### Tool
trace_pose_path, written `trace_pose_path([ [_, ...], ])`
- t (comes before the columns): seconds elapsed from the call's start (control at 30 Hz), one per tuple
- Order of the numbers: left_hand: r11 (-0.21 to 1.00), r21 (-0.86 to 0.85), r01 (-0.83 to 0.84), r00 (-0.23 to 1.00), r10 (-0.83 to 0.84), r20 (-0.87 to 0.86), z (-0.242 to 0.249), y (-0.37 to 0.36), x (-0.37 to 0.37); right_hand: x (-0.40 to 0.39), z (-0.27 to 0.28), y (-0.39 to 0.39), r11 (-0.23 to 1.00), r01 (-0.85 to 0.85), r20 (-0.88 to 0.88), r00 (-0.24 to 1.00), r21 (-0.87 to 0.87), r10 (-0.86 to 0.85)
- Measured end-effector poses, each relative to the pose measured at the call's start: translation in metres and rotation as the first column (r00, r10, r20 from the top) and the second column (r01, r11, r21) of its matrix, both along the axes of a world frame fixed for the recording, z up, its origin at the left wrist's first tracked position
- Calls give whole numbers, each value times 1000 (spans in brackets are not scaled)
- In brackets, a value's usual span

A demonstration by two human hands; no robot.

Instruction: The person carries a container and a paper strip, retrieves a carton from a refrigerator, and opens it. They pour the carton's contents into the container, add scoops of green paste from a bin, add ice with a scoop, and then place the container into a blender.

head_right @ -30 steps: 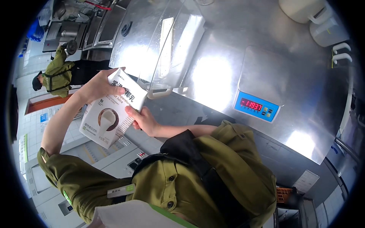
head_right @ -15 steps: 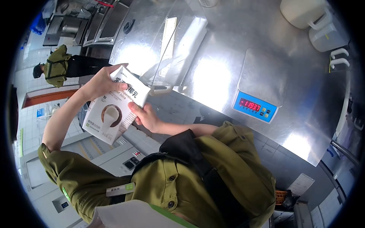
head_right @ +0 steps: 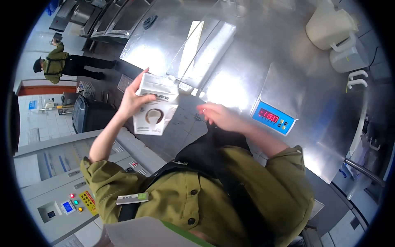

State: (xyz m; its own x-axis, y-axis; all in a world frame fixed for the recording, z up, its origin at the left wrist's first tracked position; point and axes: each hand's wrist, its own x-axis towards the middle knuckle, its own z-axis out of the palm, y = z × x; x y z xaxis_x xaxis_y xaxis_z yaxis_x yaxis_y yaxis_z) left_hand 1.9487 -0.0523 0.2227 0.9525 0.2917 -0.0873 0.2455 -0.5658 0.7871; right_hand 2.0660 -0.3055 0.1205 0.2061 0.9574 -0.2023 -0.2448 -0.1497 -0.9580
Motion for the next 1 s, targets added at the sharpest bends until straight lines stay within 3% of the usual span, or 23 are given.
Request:
trace_pose_path([
  [0.07, 999, 8, -32, 997, 32, 68, -19, -5, -9, 20, 34, -2, 979, 63, 378, 916, 196, -134],
  [0.13, 996, -59, -63, 989, 70, 134, -32, -14, -16, 28, 71, 13, 965, 162, 466, 851, 206, -243],
  [0.23, 990, -114, -89, 982, 106, 156, -37, -28, -27, 33, 80, 44, 905, 13, 622, 722, 424, -302],
  [0.3, 987, -129, -92, 974, 116, 195, -36, -37, -34, 29, 84, 56, 887, -124, 736, 615, 446, -284],
  [0.33, 986, -139, -96, 969, 125, 212, -34, -41, -37, 27, 85, 59, 874, -196, 784, 556, 445, -275],
  [0.47, 996, -10, -92, 947, 91, 307, -30, -55, -51, 24, 89, 59, 844, -358, 782, 614, 400, -110],
  [0.57, 998, -10, -58, 958, 58, 281, -24, -68, -59, 21, 101, 51, 852, -444, 844, 536, 278, 4],
  [0.67, 984, 171, -41, 908, -34, 417, -38, -84, -67, 5, 99, 32, 966, -259, 956, 289, 25, 52],
  [0.7, 987, 155, -47, 902, -25, 431, -39, -88, -68, -2, 87, 25, 988, -135, 953, 300, 80, -36],
  [0.8, 989, 146, 21, 900, -82, 429, -57, -97, -80, -38, 77, -4, 996, 88, 911, 409, 12, -47],
  [0.83, 987, 162, 13, 889, -85, 449, -59, -98, -84, -52, 78, -12, 987, 140, 890, 436, 74, -129],
  [0.93, 992, 25, 121, 901, -121, 417, -60, -102, -103, -86, 82, -35, 957, 129, 805, 518, 261, -290],
  [1.0, 973, -5, 229, 899, -209, 384, -62, -106, -115, -103, 96, -50, 987, 19, 847, 512, 158, -146],
])
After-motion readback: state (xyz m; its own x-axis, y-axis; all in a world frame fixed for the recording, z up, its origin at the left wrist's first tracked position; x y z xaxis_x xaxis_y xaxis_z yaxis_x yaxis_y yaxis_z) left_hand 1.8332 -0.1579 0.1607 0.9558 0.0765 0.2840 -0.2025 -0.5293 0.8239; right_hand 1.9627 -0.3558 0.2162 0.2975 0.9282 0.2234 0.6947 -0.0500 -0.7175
